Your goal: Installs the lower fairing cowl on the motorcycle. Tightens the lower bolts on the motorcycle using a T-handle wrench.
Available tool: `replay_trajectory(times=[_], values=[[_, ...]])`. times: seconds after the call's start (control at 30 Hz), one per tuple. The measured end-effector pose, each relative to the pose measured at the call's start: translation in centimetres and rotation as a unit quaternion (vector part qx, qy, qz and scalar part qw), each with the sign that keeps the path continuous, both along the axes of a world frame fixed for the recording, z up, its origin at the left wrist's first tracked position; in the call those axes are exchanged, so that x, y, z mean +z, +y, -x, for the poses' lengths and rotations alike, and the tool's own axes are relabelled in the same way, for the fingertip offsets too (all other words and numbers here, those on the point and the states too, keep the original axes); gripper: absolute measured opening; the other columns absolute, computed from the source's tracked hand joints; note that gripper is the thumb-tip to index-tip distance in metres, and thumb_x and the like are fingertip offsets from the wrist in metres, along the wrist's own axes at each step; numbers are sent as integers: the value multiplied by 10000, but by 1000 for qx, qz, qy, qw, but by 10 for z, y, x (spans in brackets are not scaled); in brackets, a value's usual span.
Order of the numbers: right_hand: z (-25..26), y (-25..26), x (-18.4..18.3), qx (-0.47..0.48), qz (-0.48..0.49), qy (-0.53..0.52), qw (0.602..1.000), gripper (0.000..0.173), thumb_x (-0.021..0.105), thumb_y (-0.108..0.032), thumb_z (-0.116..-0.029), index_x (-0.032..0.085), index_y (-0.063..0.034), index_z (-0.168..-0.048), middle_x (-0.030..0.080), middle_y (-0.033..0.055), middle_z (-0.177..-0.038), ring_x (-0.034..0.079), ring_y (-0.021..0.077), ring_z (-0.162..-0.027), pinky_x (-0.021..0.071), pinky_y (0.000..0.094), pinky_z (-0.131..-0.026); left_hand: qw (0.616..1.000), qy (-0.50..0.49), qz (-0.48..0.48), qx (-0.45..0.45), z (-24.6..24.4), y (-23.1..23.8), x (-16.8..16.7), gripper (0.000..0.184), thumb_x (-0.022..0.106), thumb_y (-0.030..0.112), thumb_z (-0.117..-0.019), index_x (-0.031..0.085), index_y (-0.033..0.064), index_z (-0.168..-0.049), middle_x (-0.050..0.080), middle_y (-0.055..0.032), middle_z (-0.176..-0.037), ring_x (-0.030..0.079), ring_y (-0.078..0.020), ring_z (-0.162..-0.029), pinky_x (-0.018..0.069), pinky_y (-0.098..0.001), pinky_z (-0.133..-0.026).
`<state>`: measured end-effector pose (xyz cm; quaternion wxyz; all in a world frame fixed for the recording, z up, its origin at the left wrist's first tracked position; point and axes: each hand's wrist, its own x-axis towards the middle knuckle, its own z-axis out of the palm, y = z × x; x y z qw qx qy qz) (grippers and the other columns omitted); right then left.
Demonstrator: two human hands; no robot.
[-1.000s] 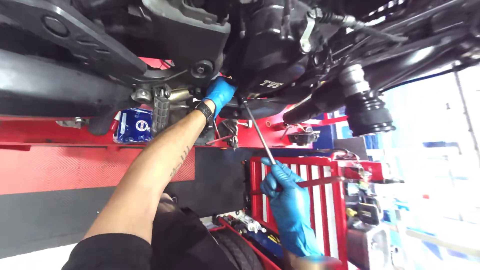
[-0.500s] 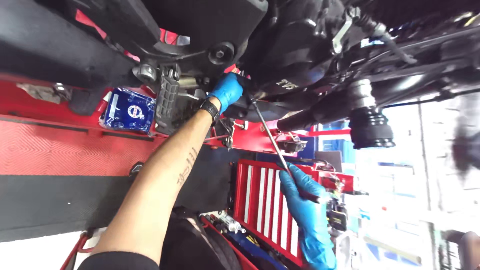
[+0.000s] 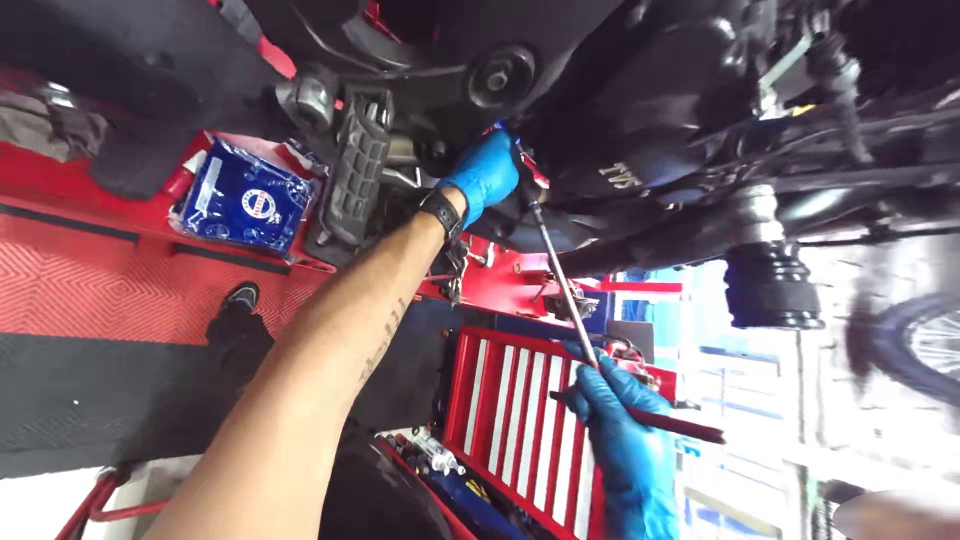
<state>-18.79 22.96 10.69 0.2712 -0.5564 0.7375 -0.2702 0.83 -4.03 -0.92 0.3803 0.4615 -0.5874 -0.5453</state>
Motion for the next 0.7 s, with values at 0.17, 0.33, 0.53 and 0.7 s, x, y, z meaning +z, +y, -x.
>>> replay_trajectory(times=[0.17,0.33,0.53,0.7], values=[[13,-10,33,125,-21,289,949,380,535,-252,-1039,649,-34,-1329,638,-37,-745,533,-22,-572,481,185,-531,1000,0,-11,-14,-4,1,3,207,632,131,-923,708,32,-1087,716,-152,-1099,679,-283,-1056,536,-536,-910],[-12,10,-13,99,36,233,967,361,544,-190,-1036,642,44,-1292,613,-40,-692,537,-7,-542,491,178,-512,1000,-12,-19,-22,-9,3,9,196,632,156,-930,703,47,-1076,712,-145,-1078,677,-285,-1046,535,-536,-882],[-38,14,-30,-31,21,-216,976,313,436,-110,-1058,665,5,-1236,471,-60,-532,459,52,-434,476,237,-468,999,4,-24,-24,-11,5,11,180,624,157,-942,698,54,-1070,705,-123,-1054,670,-255,-1011,531,-503,-855],[-17,7,-17,-62,-43,-434,898,335,428,-212,-1075,673,-33,-1217,413,-120,-502,398,2,-392,393,187,-413,1000,-5,-13,-19,-9,4,9,160,631,167,-941,696,45,-1021,700,-124,-1033,667,-253,-995,529,-495,-855]])
